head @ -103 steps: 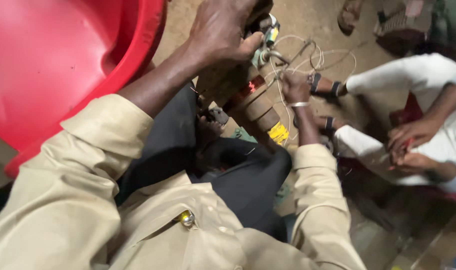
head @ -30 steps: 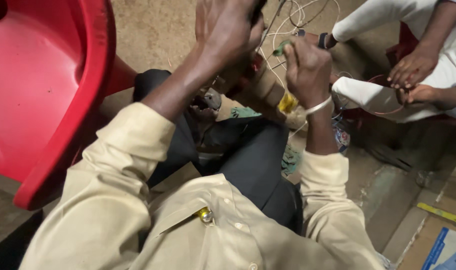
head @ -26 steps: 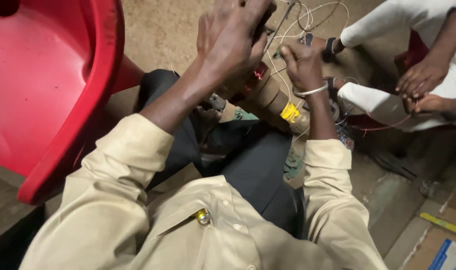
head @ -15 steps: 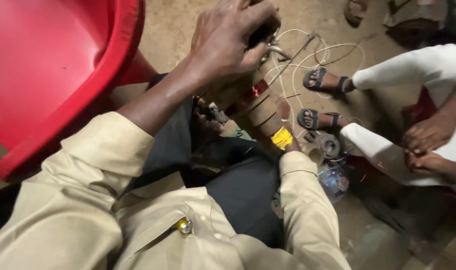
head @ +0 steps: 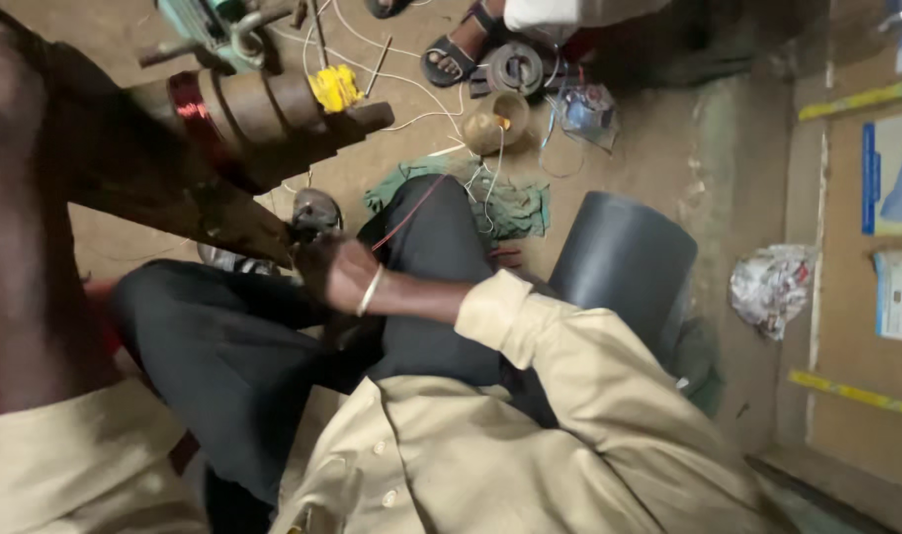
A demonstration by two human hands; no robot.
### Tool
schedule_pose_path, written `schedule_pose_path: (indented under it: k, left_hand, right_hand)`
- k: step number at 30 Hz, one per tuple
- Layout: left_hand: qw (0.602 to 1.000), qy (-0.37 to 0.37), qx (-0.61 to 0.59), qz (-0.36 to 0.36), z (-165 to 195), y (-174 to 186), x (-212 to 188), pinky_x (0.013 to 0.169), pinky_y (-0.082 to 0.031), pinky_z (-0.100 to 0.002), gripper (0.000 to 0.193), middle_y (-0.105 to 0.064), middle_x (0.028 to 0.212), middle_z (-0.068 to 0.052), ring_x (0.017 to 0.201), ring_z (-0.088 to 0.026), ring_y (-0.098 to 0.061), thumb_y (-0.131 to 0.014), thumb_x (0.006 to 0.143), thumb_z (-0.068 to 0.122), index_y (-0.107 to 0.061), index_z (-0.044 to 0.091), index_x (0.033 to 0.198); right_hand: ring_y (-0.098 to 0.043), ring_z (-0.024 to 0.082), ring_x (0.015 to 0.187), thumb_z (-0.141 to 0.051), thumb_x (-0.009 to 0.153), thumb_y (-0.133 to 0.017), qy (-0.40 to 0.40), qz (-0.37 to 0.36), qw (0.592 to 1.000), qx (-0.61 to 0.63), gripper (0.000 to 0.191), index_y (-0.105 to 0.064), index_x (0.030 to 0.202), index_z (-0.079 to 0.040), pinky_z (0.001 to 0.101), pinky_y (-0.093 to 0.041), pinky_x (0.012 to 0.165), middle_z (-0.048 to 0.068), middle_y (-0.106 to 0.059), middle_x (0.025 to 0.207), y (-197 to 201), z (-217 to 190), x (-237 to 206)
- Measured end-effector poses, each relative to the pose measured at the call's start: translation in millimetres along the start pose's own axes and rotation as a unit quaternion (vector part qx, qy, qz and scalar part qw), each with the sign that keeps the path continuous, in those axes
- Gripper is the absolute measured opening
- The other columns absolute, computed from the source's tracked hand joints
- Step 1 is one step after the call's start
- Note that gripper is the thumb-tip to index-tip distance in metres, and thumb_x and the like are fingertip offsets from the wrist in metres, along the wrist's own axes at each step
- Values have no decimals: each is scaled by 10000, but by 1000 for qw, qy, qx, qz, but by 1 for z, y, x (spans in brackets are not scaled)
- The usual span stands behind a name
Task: The person winds copper wire around a cylindrical core mounted on a rotating jig. They use both hands to guide and press the wire into place, occasionally adjusting the jig and wiping the surface with a cloth. The process continues throughout the clip.
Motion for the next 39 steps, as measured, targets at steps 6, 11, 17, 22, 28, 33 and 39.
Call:
schedule_pose_path:
  k: [6, 11, 17, 22, 28, 33, 39]
  left_hand:
    - [998, -46, 12, 35, 9, -5, 10, 801, -589, -388, 264, -756, 1065, -121, 935, -247, -760, -614, 1035, 198, -714, 29, 1212]
    - [977, -85, 153, 118, 50, 1, -2, 783, -580, -443, 375, -699, 1109, -161, 944, -336, -732, -747, 846, 167, -678, 43, 1193]
    - [972, -107, 174, 113, 92, 11, -7, 820, -545, -513, 427, -601, 1239, -201, 1046, -419, -654, -732, 755, 102, -652, 43, 1170]
    - [976, -99, 159, 111, 105, 13, -9, 814, -534, -525, 378, -599, 1167, -206, 1020, -422, -652, -750, 784, 105, -659, 28, 1142]
    - [974, -90, 158, 135, 118, 14, -8, 700, -528, -498, 294, -625, 1024, -200, 885, -401, -659, -756, 743, 102, -690, 31, 1021]
    - [975, -89, 151, 137, 124, 16, -7, 678, -526, -491, 171, -661, 881, -156, 804, -374, -664, -755, 749, 94, -710, 44, 906]
    - [970, -92, 129, 185, 112, 11, -7, 551, -506, -481, 121, -668, 654, -111, 540, -322, -641, -775, 721, 149, -690, 63, 729]
  right_hand:
    - [-670, 321, 597, -216, 882, -656, 70, -94, 988, 96, 142, -618, 895, -80, 458, -503, 511, 121, -655, 687, 99, -130, -5]
    - [-704, 310, 700, -187, 999, -663, 86, 22, 988, 126, 147, -617, 939, -61, 445, -528, 585, 124, -658, 772, 214, -160, 33]
    - [-723, 274, 779, -181, 1046, -677, 76, 83, 983, 147, 127, -676, 1102, -67, 378, -565, 650, 82, -707, 928, 275, -160, 52]
    - [-715, 291, 777, -166, 1027, -709, 80, 85, 986, 117, 161, -698, 1126, -40, 383, -570, 671, 106, -721, 925, 287, -152, 56]
    - [-712, 280, 770, -152, 1036, -712, 114, 69, 984, 120, 180, -690, 1139, -5, 365, -569, 644, 114, -722, 944, 292, -161, 54]
    - [-693, 266, 733, -145, 1027, -720, 127, 52, 981, 136, 180, -694, 1133, -3, 384, -562, 659, 87, -710, 905, 291, -167, 49]
    - [-722, 260, 818, -136, 1065, -681, 132, 17, 981, 143, 188, -675, 1194, 2, 329, -593, 686, 102, -730, 1009, 289, -174, 54]
Point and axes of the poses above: each hand's wrist, its own x-axis towards the middle knuckle, its own y-axis out of the back of the hand, z = x × y, the point moved 7 cm from there along x, towards the middle knuckle
